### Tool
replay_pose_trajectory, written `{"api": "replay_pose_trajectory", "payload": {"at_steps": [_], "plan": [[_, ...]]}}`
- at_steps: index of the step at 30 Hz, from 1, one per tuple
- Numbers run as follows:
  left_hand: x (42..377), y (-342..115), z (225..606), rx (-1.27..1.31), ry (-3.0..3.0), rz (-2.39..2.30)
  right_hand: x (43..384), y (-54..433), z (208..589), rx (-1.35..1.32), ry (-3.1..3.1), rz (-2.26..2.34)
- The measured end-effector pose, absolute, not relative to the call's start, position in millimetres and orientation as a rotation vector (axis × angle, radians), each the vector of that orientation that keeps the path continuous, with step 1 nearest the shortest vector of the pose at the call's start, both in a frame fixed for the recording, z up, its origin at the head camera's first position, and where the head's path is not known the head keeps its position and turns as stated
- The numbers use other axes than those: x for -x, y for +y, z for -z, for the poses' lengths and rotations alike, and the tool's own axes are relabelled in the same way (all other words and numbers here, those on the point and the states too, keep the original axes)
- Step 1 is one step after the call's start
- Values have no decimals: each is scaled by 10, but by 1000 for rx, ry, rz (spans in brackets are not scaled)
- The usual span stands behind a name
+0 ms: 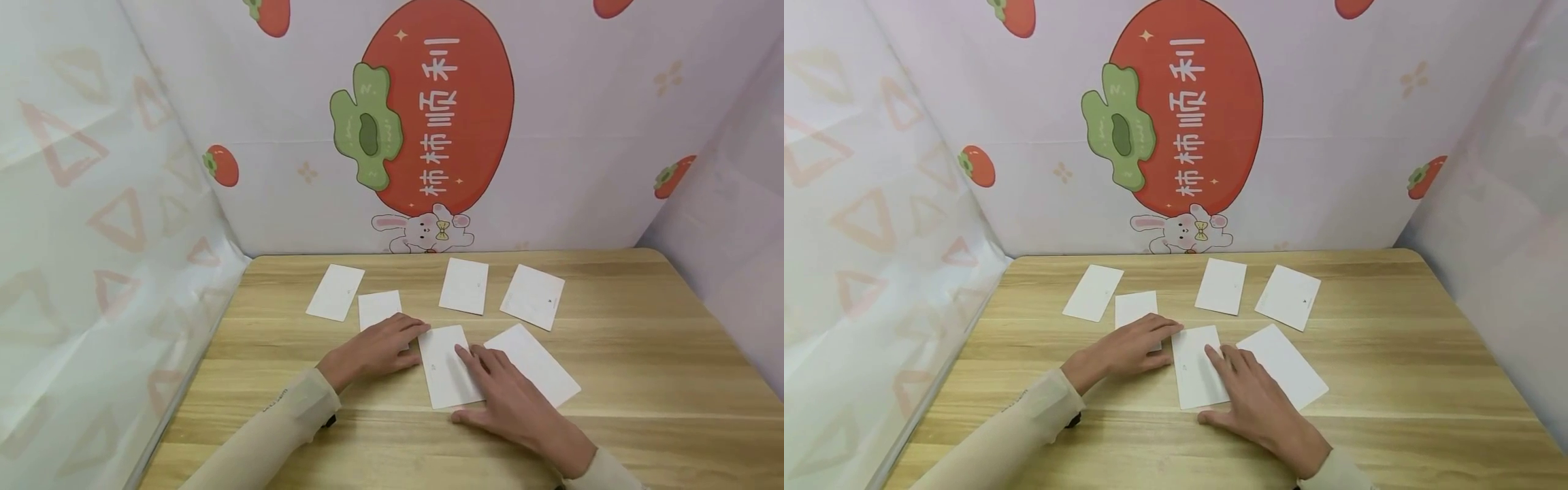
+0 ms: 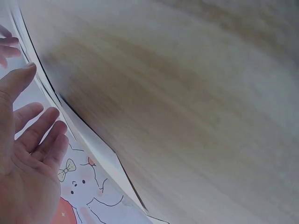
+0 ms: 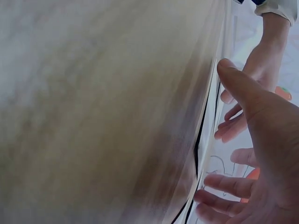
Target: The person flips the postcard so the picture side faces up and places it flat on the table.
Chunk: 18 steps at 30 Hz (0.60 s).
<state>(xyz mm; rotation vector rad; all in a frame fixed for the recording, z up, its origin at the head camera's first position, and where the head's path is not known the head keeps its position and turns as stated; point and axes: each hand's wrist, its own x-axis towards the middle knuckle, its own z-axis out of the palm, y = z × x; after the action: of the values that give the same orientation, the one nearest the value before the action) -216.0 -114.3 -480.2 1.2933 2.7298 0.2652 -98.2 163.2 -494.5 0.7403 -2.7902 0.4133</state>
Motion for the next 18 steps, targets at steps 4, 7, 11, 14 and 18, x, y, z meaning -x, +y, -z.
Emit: {"api": "replay_pose_trajectory", "payload": {"at_steps": [4,7,11,14,18], "plan": [[2144,-1122,4790,-1284,2720,-268,972,1615,4972,-752,-2786,-343],[2136,-1107,4796,-1279,2708,-272,965,1611,4988,-747,-2761,-304],[2122,-1105,4801,-1251,2703,-284,962,1598,4992,-738,-2727,-282],[2112,-1113,4800,-1223,2701,-300,965,1580,4992,-724,-2727,-292],[2109,-1116,4794,-1185,2683,-354,966,1559,5000,-705,-2744,-310]]}}
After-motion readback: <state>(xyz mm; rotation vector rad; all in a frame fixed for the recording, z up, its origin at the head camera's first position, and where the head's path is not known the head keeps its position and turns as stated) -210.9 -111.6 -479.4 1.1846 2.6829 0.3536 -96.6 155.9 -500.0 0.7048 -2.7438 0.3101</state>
